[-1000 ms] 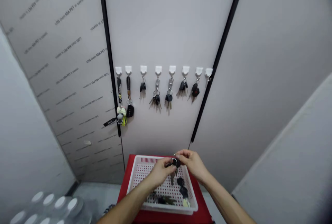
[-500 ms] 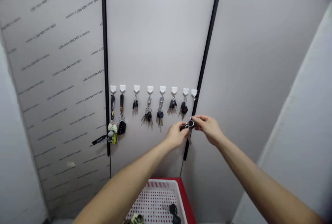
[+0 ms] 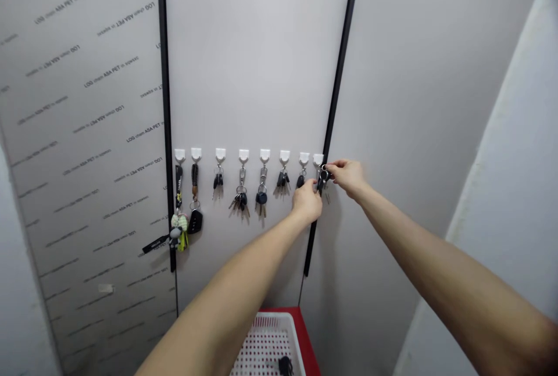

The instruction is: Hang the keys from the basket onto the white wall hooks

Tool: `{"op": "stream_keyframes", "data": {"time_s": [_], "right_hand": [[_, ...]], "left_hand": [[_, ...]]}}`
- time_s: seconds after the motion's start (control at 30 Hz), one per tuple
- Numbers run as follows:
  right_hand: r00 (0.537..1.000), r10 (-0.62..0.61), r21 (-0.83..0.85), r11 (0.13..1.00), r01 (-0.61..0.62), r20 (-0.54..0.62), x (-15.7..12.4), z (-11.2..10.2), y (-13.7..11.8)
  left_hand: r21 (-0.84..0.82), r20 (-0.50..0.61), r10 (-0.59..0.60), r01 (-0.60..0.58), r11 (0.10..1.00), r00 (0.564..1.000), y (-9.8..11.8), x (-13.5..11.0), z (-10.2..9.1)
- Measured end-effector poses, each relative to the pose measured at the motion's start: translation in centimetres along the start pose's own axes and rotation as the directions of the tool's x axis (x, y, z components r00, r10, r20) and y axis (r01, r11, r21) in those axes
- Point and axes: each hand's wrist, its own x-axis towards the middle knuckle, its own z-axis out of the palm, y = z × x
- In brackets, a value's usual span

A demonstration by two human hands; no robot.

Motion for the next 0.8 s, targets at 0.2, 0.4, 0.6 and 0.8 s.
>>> {"op": "stream_keyframes", "data": {"time_s": [0.2,0.4,0.6,0.8], "right_hand": [[1.0,-0.014,-0.126,0.992,0.011,-0.027,0.5,1.2,0.5],[0.998,-0.057,-0.273,0.961,0.046,-0.034,-1.3,1.2,1.0],[0.997,-0.082,-0.059,0.995,0.082,0.002,-6.9,2.7,3.6],[0.918,-0.066,0.12,0.993,0.02,0.392,-20.2,8.0,8.5]], "left_hand": [[0.064,0.095,-0.068,0.062,0.996,0.993,-0.1,-0.6,-0.4],[0.084,0.179,-0.121,0.108,0.991,0.976,-1.7,-2.9,-1.7],[0.0,0.263,-0.183,0.19,0.982,0.947,-8.4,-8.4,-2.4],[-0.29,0.296,-0.486,0.562,0.774,0.822,-17.2,-16.7,-2.1]]}}
